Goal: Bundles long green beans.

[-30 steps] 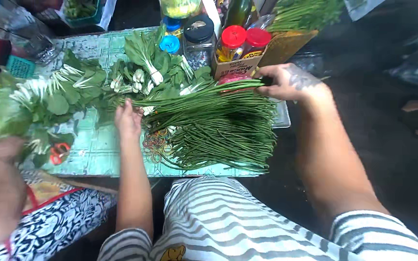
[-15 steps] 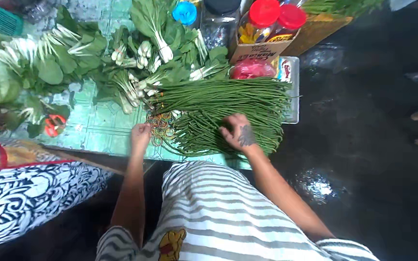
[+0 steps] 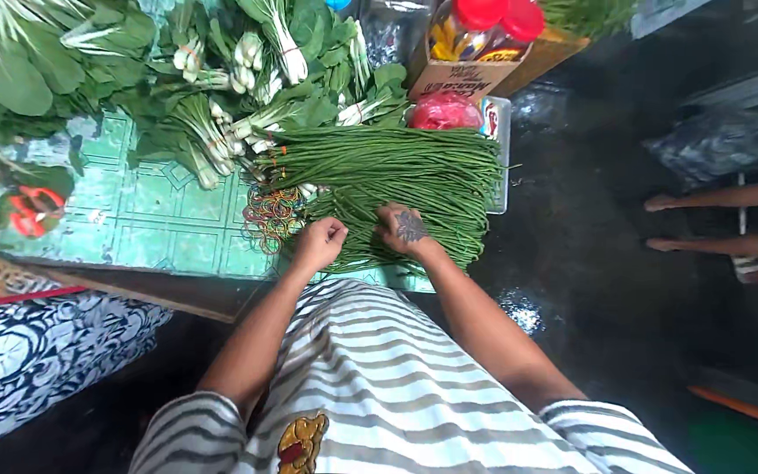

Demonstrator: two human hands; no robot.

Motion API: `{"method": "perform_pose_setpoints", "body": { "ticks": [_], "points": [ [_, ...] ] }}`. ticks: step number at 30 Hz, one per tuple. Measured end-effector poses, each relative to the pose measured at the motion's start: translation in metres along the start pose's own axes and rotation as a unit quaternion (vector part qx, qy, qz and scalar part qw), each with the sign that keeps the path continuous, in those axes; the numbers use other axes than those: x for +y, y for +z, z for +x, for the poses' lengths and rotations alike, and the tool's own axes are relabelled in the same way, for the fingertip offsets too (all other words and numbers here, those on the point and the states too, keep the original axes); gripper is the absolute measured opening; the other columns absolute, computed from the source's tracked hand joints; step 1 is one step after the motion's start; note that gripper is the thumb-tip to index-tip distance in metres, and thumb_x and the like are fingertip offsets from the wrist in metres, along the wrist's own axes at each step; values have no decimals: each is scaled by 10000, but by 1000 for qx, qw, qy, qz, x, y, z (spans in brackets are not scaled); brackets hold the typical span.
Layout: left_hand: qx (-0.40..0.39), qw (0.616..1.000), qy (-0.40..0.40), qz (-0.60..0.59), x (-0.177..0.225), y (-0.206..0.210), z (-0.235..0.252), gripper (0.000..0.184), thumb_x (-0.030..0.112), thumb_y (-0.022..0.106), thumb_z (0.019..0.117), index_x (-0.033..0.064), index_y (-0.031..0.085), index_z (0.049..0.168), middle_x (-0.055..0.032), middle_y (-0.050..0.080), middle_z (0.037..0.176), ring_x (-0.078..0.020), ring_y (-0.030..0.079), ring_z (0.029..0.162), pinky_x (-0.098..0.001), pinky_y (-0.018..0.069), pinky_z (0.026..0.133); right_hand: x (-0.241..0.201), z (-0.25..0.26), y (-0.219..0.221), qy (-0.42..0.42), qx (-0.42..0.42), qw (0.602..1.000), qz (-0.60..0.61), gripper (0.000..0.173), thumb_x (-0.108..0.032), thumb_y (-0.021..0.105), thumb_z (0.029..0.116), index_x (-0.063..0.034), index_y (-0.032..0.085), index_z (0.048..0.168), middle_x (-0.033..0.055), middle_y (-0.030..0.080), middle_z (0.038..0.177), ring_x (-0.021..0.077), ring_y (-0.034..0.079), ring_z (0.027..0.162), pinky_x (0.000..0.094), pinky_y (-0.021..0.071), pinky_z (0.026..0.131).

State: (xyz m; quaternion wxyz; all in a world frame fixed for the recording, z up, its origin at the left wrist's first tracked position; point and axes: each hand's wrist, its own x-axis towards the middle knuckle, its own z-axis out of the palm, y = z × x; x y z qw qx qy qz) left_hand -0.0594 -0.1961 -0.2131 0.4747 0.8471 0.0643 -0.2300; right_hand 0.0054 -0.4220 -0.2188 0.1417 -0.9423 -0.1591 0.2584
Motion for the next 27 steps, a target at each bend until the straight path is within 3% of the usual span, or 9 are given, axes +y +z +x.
{"method": "perform_pose_setpoints", "body": {
  "ticks": [2,4,7,11,15,17,20,27],
  "points": [
    [-45,997,-39,-48,12,4,8,267,309,596,1038,90,706,1144,-89,731,971,-192,701,774,-429,598,749,-1,2,-4,8,39,999,13,269,-263,701,973,-70,721,1159,194,651,1176,395,628,1126,625,512,923],
    [-49,990,-58,-123,24,14,15,295,316,588,1047,72,680,1185,-99,723,1014,-181,701,778,-384,602,737,0,0,-12,5,83,995,47,259,-244,657,1010,-18,708,1126,207,664,1134,386,653,1086,589,538,937],
    [-4,969,-35,-245,47,30,28,393,323,557,1066,40,594,1337,-134,688,1188,-213,709,973,-411,604,848,2,-9,-22,-3,131,986,98,277,-221,593,1046,-9,699,1190,196,711,1132,355,686,1086,564,537,978],
    [74,936,59,-340,81,51,44,350,300,449,1106,87,590,1345,-62,682,1304,-196,680,1120,-428,578,924,5,-27,-25,-41,171,973,150,279,-238,543,1065,-18,698,1141,166,715,1058,321,699,1022,547,560,929],
    [66,899,117,-417,105,58,50,284,207,434,1109,59,602,1284,-93,704,1234,-221,686,1110,-433,572,948,17,-36,-34,-48,187,940,281,376,-298,424,1094,-46,702,1109,107,709,950,225,698,869,477,584,835],
    [56,888,117,-441,110,59,51,255,151,533,1071,56,607,1296,-102,706,1232,-223,686,1107,-406,571,942,21,-40,-40,-39,184,925,331,359,-279,410,1102,-59,681,1184,82,732,926,192,722,805,439,618,789],
    [48,884,122,-449,107,65,54,249,88,626,1014,69,616,1262,-91,704,1186,-186,685,1033,-348,582,852,22,-49,-45,-51,188,906,375,314,-255,400,1111,-68,616,1241,47,735,844,155,719,707,373,631,703],
    [95,865,111,-481,119,72,46,162,35,674,968,94,619,1108,-56,712,944,-171,697,791,-357,608,696,33,-55,-49,-44,194,894,402,256,-228,468,1095,-65,650,1172,51,740,869,157,726,740,391,629,737]
  ]
}}
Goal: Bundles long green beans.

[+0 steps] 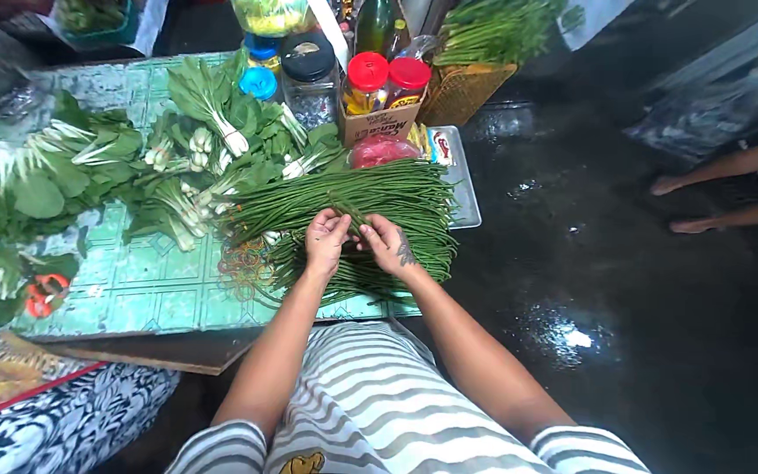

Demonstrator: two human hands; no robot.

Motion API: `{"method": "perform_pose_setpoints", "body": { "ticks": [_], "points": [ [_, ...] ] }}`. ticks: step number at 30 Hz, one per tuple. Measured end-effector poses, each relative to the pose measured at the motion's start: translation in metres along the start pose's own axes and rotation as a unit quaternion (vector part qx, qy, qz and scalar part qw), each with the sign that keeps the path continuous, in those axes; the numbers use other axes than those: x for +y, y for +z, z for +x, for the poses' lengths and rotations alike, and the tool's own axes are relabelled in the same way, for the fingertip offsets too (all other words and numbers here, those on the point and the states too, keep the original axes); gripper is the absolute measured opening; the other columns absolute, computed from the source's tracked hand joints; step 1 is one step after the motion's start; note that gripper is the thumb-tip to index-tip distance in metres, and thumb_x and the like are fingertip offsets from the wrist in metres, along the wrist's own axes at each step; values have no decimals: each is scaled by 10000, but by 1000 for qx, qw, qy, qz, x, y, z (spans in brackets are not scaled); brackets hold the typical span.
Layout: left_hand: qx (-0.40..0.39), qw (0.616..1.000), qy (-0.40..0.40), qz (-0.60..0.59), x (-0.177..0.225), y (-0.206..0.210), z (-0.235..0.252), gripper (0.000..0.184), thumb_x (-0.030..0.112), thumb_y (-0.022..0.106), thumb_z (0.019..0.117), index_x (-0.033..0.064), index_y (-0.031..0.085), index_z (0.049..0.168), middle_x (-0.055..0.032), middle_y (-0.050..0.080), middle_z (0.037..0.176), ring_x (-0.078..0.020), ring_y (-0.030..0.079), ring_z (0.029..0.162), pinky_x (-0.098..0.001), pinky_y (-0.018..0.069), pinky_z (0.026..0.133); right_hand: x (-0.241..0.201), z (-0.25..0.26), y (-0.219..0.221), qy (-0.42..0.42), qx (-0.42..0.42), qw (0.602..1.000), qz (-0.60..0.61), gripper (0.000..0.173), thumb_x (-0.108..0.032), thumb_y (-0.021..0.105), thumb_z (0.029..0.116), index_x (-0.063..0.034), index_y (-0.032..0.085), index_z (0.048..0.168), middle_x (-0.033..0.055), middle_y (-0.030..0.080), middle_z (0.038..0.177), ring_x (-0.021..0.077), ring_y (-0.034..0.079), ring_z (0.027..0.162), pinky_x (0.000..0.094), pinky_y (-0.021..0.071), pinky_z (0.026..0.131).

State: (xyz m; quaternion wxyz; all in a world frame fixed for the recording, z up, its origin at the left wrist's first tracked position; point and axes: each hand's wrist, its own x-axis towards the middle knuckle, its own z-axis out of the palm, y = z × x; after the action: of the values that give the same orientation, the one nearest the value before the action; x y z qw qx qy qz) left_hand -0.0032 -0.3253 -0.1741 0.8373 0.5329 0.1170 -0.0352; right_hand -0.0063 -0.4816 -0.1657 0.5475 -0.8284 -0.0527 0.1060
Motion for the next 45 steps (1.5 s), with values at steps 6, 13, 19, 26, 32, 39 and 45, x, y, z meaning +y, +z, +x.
{"method": "perform_pose_setpoints", "body": {
  "ticks": [6,13,19,26,32,39,45],
  "points": [
    [47,999,-9,-1,3,3,-3,112,220,654,1016,111,631,1030,-53,695,925,-181,685,800,-385,600,700,10,1,-2,-47,-20,997,-54,252,-217,501,1074,-45,671,1141,89,710,869,184,706,745,412,620,744],
    [32,999,5,36,12,-3,1,161,211,563,1063,106,675,1111,-74,715,1077,-190,702,870,-369,605,730,7,1,-2,-25,-4,999,-35,268,-233,470,1090,-66,667,1163,71,697,858,176,677,719,411,595,711],
    [-15,995,-18,97,-3,5,1,181,189,606,1042,52,725,1042,-81,723,1073,-152,676,841,-327,578,715,2,3,-3,-1,-8,1000,19,245,-201,482,1091,-61,676,1145,53,741,895,146,723,761,370,626,754],
    [-40,998,-23,41,-2,10,4,192,188,558,1064,77,714,1078,-84,721,1163,-163,693,898,-326,584,720,0,5,-9,30,-11,999,23,273,-220,488,1093,-70,716,1100,53,759,907,148,741,805,394,631,809],
    [-19,1000,0,6,-10,15,5,219,180,511,1083,52,689,1072,-115,728,1167,-214,712,985,-386,593,817,7,2,-9,29,1,997,-67,298,-277,481,1094,-104,722,1065,40,762,917,161,742,842,448,614,839],
    [-3,1000,-8,-10,-8,21,4,219,216,502,1089,72,666,1110,-116,732,1164,-235,723,1011,-404,602,832,12,-2,-10,22,20,991,-128,303,-291,497,1081,-99,719,1005,60,730,843,206,715,797,502,584,777],
    [12,997,26,71,-12,29,0,215,192,557,1066,50,677,1174,-112,752,1107,-217,746,950,-374,617,826,9,-6,-9,-42,43,977,-206,282,-232,548,1041,-71,725,892,87,710,831,239,702,810,498,576,765]
  ]
}}
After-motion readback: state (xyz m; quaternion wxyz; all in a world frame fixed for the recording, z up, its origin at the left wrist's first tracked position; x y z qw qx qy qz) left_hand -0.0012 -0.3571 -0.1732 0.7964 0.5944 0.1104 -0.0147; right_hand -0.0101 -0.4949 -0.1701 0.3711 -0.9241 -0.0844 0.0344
